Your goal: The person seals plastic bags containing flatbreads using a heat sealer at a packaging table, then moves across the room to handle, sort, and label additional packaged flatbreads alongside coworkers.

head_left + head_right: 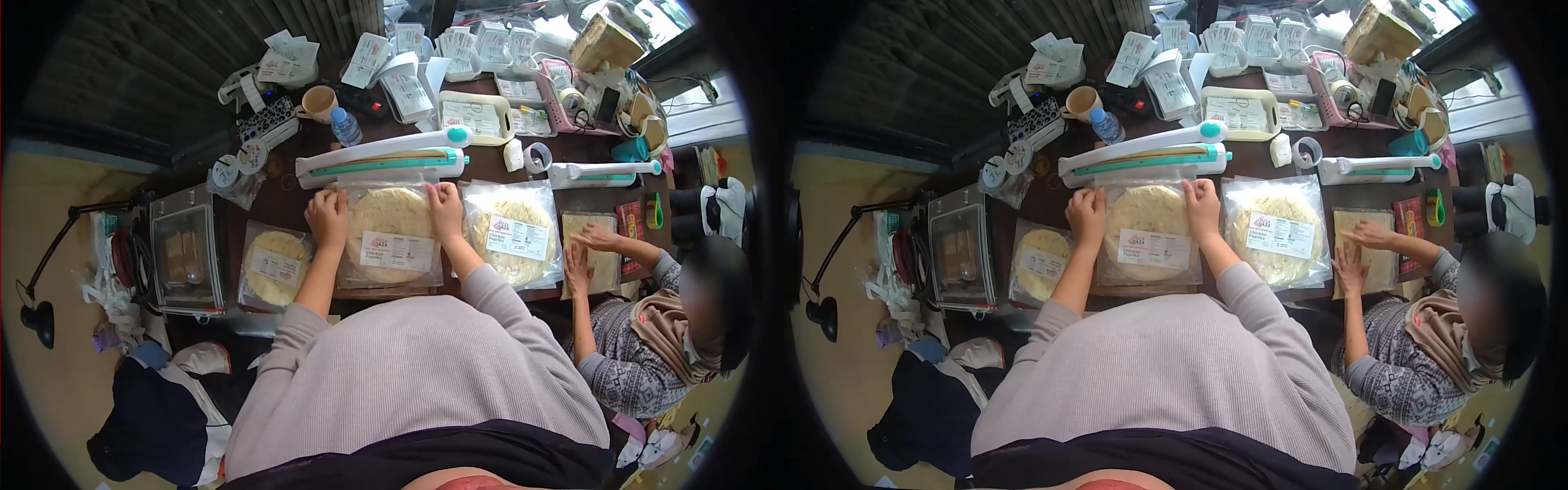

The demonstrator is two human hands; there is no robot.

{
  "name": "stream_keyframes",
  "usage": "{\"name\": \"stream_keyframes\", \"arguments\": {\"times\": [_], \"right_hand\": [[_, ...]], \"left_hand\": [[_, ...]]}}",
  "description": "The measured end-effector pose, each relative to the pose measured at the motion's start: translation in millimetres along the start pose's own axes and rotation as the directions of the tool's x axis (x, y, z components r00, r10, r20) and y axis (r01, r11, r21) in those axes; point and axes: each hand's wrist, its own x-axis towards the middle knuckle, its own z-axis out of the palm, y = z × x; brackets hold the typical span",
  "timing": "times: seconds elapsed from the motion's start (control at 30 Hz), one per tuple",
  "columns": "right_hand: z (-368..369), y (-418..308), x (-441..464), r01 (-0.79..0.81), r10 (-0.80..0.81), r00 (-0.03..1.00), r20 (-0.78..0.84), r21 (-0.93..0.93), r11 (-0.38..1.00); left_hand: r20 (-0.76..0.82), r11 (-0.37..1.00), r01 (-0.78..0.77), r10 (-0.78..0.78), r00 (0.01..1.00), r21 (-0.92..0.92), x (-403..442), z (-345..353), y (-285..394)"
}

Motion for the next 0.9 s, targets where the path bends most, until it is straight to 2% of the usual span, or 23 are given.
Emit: {"name": "stream_keyframes", "arguments": {"times": [0.03,0.17,0.33,0.47,0.6,0.67,0.77,0.8,0.9], "right_hand": [[2.1,3.3,4.9,-0.027,0.028,1.000,0.014,-0.035,0.999],[9.9,0.7,23.3,0.046,-0.067,0.997,-0.048,-0.359,0.932],[23.0,5.0,49.1,0.005,-0.055,0.994,-0.091,-0.480,0.877],[26.1,-0.4,55.1,-0.066,0.028,0.996,-0.088,-0.463,0.884],[29.8,16.5,63.0,0.033,-0.085,0.990,-0.112,-0.403,0.915],[30.9,13.8,67.0,-0.003,-0.044,0.992,-0.118,-0.371,0.928],[26.6,12.2,62.9,-0.007,-0.029,0.994,-0.109,-0.309,0.951],[25.6,6.4,60.7,0.006,-0.047,0.991,-0.122,-0.317,0.948],[17.3,-15.1,39.2,0.201,-0.235,0.959,-0.156,-0.209,0.957]], "left_hand": [[-0.063,0.979,-0.125,0.137,0.989,0.162,1.1,4.4,-6.4],[-0.117,0.988,-0.007,0.025,0.993,0.154,15.1,20.8,-14.0],[-0.112,0.971,0.028,-0.001,0.994,0.237,32.1,30.8,-9.3],[-0.101,0.985,0.041,-0.024,0.995,0.167,35.5,32.2,-10.0],[-0.115,1.000,0.006,-0.004,0.993,0.017,41.0,33.9,-17.3],[-0.158,0.999,-0.034,0.031,0.987,-0.019,37.7,32.7,-18.1],[-0.102,0.997,0.052,-0.058,0.993,-0.052,39.4,27.7,-14.5],[-0.097,0.998,0.048,-0.052,0.994,-0.046,39.7,26.2,-15.2],[-0.160,0.997,0.051,-0.060,0.985,-0.056,31.7,19.1,-11.2]]}}
